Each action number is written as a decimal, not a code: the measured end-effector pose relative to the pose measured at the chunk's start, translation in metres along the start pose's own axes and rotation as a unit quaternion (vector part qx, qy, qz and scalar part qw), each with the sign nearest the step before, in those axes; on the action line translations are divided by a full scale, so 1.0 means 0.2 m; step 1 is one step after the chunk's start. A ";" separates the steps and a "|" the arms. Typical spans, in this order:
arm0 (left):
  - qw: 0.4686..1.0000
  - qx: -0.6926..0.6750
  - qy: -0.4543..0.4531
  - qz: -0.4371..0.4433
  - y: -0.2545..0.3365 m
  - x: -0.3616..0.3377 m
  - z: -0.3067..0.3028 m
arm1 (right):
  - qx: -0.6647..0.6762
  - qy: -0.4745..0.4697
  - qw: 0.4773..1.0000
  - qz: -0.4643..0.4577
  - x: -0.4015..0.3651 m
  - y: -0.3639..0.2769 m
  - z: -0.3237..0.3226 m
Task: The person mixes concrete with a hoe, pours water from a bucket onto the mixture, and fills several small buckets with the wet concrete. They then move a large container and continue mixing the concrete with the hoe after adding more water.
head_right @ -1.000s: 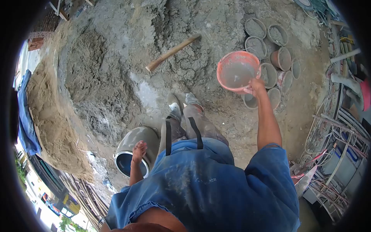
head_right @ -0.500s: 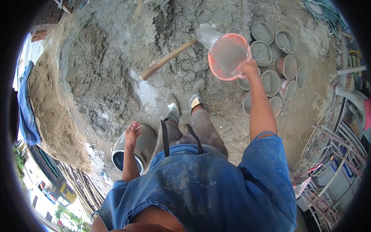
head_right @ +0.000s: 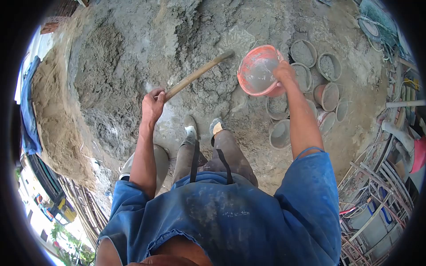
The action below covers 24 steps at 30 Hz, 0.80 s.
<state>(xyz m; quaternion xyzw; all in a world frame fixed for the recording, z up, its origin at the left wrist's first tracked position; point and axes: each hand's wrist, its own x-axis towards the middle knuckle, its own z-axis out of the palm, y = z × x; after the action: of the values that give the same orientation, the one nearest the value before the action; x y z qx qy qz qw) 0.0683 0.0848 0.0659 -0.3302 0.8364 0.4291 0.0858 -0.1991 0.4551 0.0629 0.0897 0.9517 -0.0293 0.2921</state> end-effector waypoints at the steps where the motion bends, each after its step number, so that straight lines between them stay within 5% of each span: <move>1: 1.000 0.016 0.017 -0.010 -0.01 0.00 0.00 | -0.007 -0.018 1.000 -0.013 0.04 -0.06 -0.04; 9: 0.999 0.022 0.046 -0.009 0.01 -0.01 0.01 | -0.002 0.001 0.996 -0.084 0.40 0.04 -0.15; 11: 0.998 0.024 0.053 -0.022 0.04 -0.02 0.01 | 0.150 -0.048 0.987 0.015 0.38 0.13 -0.18; 17: 0.997 0.020 0.067 -0.043 0.00 -0.01 0.02 | 0.238 -0.037 0.970 -0.018 0.25 0.32 -0.18; 19: 0.995 0.024 0.077 -0.063 0.05 -0.02 0.02 | 0.025 0.028 0.997 -0.065 0.28 0.33 -0.13; 22: 0.995 0.031 0.077 -0.061 0.03 -0.01 0.03 | 0.005 -0.060 0.996 -0.069 0.18 0.07 -0.21; 24: 0.995 0.031 0.079 -0.053 0.00 -0.01 0.04 | -0.047 -0.040 0.994 -0.088 0.33 -0.02 -0.06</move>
<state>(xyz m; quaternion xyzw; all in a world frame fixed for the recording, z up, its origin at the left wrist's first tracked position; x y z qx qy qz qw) 0.0692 0.0909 0.0615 -0.4040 0.8346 0.3708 0.0525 -0.2608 0.4624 0.0356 -0.0098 0.9439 -0.0139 0.3298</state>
